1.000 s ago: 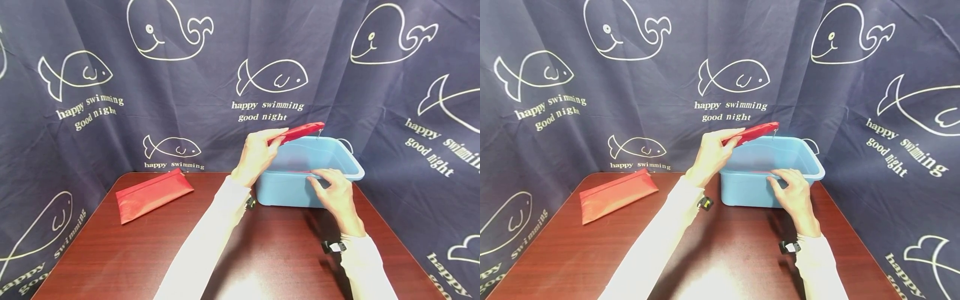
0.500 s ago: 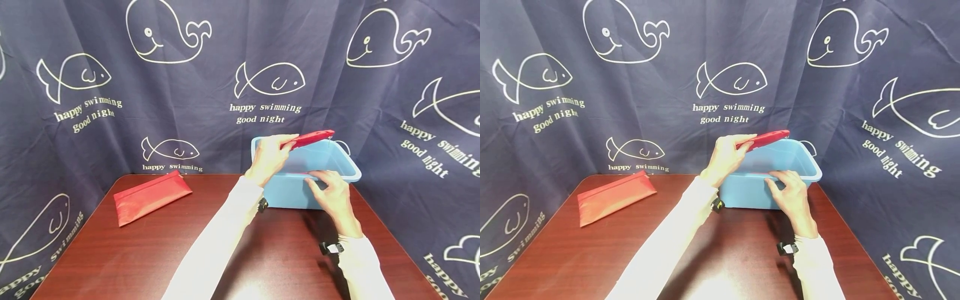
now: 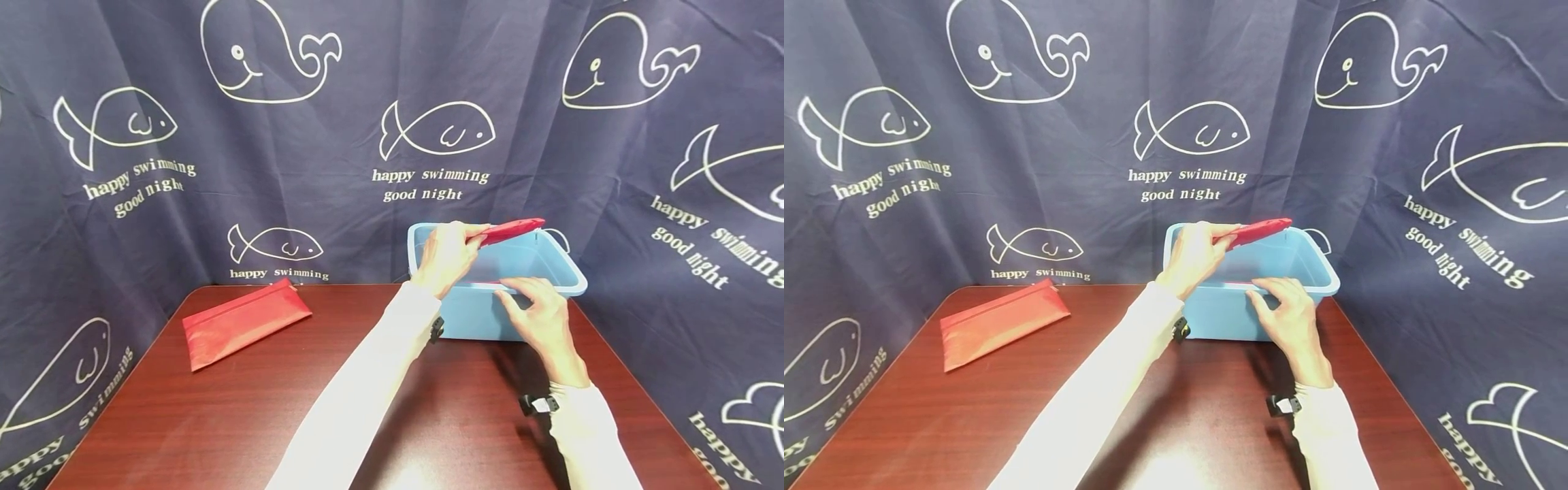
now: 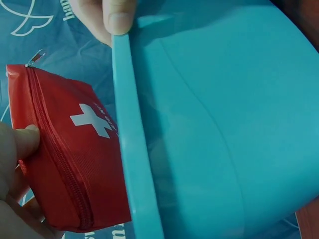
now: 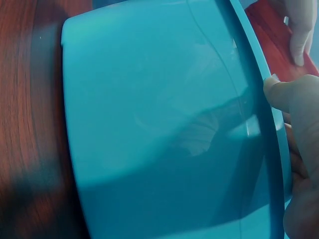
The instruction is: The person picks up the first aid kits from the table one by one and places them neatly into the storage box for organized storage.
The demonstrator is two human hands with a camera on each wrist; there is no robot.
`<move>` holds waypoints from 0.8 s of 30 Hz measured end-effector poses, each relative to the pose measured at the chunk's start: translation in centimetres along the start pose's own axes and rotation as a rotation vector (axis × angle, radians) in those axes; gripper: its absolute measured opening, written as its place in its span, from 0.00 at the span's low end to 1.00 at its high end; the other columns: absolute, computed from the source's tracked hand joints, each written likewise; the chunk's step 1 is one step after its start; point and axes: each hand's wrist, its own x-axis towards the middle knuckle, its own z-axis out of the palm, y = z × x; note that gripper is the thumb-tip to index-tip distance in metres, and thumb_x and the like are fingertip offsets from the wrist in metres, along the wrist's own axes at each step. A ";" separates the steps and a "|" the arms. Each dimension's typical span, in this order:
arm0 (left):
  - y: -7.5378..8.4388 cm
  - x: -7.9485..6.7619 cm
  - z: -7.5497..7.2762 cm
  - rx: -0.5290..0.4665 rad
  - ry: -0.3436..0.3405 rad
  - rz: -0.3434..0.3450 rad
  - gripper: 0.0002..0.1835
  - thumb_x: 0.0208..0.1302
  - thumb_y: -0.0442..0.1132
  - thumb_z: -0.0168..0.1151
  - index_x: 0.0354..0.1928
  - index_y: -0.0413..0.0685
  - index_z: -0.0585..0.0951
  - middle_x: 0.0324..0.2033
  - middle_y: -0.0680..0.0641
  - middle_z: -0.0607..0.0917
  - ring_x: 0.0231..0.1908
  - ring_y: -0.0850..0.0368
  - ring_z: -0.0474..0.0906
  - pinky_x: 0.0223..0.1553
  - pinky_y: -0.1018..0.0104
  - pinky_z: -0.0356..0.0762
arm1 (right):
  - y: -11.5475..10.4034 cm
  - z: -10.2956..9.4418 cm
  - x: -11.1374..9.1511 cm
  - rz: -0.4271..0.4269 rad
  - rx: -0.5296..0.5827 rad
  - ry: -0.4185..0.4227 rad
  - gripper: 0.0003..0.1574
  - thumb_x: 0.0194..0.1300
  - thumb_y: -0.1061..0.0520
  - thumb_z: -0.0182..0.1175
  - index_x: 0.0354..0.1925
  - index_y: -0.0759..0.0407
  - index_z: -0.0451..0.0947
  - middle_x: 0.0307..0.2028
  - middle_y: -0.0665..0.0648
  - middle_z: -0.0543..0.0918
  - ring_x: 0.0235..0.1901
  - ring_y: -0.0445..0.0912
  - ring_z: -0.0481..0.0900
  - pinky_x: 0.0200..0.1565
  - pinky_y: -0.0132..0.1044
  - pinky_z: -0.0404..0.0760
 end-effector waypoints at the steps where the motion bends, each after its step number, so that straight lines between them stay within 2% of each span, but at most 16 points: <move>1: -0.1 0.0 0.1 -0.001 -0.006 -0.005 0.15 0.71 0.45 0.65 0.55 0.72 0.89 0.41 0.61 0.91 0.32 0.66 0.82 0.31 0.71 0.73 | 0.0 0.0 0.0 0.004 -0.005 -0.008 0.17 0.54 0.62 0.78 0.44 0.59 0.91 0.40 0.59 0.91 0.44 0.55 0.84 0.58 0.19 0.67; 3: -0.2 0.0 0.4 -0.006 -0.017 -0.009 0.15 0.71 0.44 0.65 0.54 0.71 0.89 0.40 0.61 0.91 0.32 0.65 0.81 0.32 0.71 0.74 | 0.1 0.0 -0.1 0.011 -0.011 -0.020 0.17 0.54 0.61 0.78 0.44 0.59 0.91 0.40 0.59 0.91 0.45 0.55 0.84 0.59 0.19 0.67; 9: -0.7 -0.2 1.0 0.006 -0.013 -0.020 0.15 0.71 0.44 0.66 0.56 0.69 0.88 0.46 0.61 0.91 0.39 0.66 0.84 0.36 0.71 0.76 | 0.3 -0.1 0.0 0.011 -0.009 -0.026 0.17 0.55 0.60 0.78 0.45 0.59 0.91 0.41 0.58 0.91 0.45 0.55 0.85 0.59 0.19 0.67; 13: -0.9 -0.2 1.2 0.060 -0.016 -0.039 0.15 0.71 0.45 0.66 0.56 0.70 0.88 0.44 0.60 0.91 0.34 0.64 0.82 0.33 0.70 0.74 | 0.1 0.0 0.1 -0.011 0.006 0.004 0.17 0.53 0.63 0.78 0.44 0.60 0.91 0.40 0.58 0.91 0.44 0.56 0.85 0.58 0.20 0.68; 20: -1.2 -0.5 1.4 0.075 -0.029 -0.105 0.15 0.71 0.44 0.65 0.56 0.70 0.88 0.46 0.59 0.91 0.38 0.62 0.86 0.34 0.67 0.77 | -0.1 0.0 0.1 -0.023 0.012 0.021 0.17 0.52 0.64 0.78 0.44 0.60 0.91 0.39 0.58 0.91 0.43 0.57 0.85 0.58 0.21 0.69; 24: -1.3 -0.6 1.5 0.082 -0.028 -0.112 0.14 0.72 0.44 0.65 0.55 0.69 0.89 0.45 0.58 0.91 0.36 0.61 0.86 0.32 0.66 0.77 | -0.1 0.0 0.0 -0.011 0.001 0.010 0.17 0.53 0.63 0.78 0.44 0.60 0.91 0.39 0.58 0.91 0.44 0.56 0.85 0.58 0.20 0.68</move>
